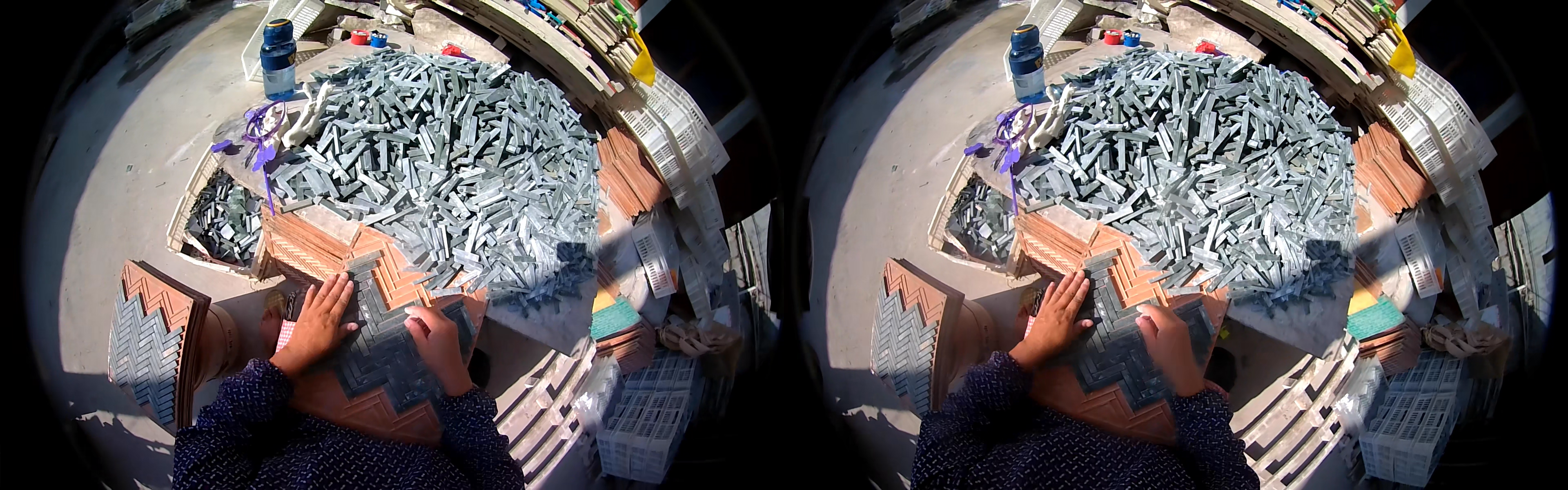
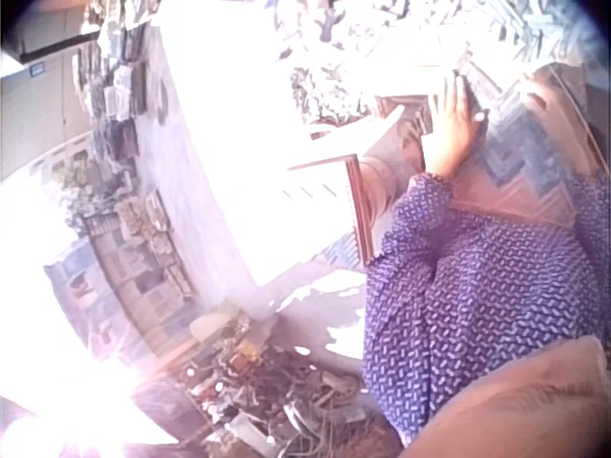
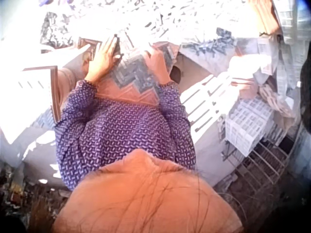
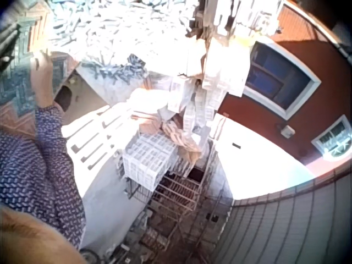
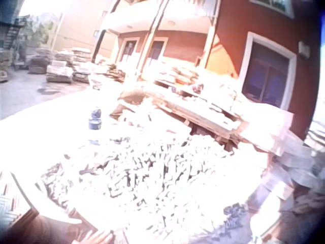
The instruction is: The person sits on the ground and arranges small rectangular tiles onto a larger board to form a herringbone pattern. They pick tiles from a nearby pile and place them one by one into the pattern.
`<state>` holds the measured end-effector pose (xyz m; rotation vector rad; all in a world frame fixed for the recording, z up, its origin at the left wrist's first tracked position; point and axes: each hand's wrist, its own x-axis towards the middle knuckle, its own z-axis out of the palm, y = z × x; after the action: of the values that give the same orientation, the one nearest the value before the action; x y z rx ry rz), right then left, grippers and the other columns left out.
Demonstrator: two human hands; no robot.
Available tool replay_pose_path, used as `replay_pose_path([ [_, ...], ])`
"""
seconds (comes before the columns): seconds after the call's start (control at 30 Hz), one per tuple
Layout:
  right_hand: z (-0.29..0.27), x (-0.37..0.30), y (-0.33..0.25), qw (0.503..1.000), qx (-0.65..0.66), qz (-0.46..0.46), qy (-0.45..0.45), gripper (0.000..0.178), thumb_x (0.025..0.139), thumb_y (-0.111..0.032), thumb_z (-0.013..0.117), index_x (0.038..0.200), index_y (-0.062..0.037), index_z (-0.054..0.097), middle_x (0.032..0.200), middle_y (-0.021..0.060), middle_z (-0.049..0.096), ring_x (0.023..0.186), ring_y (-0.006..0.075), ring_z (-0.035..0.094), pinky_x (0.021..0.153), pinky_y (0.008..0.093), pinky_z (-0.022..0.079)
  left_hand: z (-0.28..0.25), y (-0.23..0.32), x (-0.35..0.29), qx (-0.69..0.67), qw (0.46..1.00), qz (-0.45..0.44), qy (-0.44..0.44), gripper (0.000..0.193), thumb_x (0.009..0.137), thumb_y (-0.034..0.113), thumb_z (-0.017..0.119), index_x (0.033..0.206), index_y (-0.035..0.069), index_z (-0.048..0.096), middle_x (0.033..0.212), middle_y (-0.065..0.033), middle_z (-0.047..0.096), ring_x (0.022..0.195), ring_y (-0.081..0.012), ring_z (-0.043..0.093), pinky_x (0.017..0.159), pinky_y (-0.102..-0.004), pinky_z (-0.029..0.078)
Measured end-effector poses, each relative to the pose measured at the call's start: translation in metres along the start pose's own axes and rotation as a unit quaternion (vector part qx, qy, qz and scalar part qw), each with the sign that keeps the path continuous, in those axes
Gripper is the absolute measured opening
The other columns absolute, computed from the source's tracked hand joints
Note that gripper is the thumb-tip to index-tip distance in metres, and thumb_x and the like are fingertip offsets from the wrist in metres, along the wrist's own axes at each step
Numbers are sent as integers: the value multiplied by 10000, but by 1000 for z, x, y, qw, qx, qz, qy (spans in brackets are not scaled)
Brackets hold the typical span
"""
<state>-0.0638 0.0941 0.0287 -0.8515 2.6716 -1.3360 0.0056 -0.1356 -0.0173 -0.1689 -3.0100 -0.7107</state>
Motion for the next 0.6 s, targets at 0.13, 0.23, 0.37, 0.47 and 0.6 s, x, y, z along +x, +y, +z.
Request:
replay_pose_path([
  [0.13, 25, 57, 11, 991, -96, -58, 71, 288, 798, -37, 632, 1085, -45, 608, 928, 163, 600, 801, 345, 612, 679, 389, 499, -5, 4, -1, -16, 1000, -8, -5, 797, 835, 376, 621, 1460, 48, 253, 1541, -122, 201, 1427, -294, 173, 1129, -508, 163],
  [0.23, 27, 79, 20, 978, -197, -40, 60, 267, 799, -67, 625, 1065, -60, 609, 887, 158, 561, 828, 381, 593, 694, 446, 482, -1, 4, -1, -28, 1000, -8, -11, 811, 828, 391, 624, 1459, 44, 253, 1538, -127, 205, 1425, -299, 176, 1132, -503, 159],
  [0.37, 22, 89, 30, 983, -179, -33, 15, 200, 831, -67, 588, 1029, -60, 620, 923, 155, 568, 839, 378, 586, 706, 428, 478, -3, 6, 0, -41, 999, -2, 2, 812, 822, 382, 634, 1452, 30, 262, 1532, -137, 215, 1418, -305, 190, 1131, -488, 176],
  [0.47, 16, 92, 39, 986, -147, -77, -15, 182, 843, -66, 575, 1022, -55, 609, 928, 159, 565, 842, 385, 582, 708, 429, 475, -5, 6, -2, -35, 999, -4, 5, 807, 824, 385, 636, 1440, 13, 273, 1525, -143, 228, 1413, -304, 202, 1123, -465, 211],
  [0.6, 0, 98, 20, 973, -161, -163, -9, 183, 828, -42, 610, 1008, -31, 579, 929, 146, 558, 808, 353, 592, 686, 404, 485, -3, 4, -3, -56, 998, 5, 15, 792, 828, 361, 636, 1434, -2, 278, 1520, -158, 231, 1409, -324, 204, 1125, -448, 216],
])
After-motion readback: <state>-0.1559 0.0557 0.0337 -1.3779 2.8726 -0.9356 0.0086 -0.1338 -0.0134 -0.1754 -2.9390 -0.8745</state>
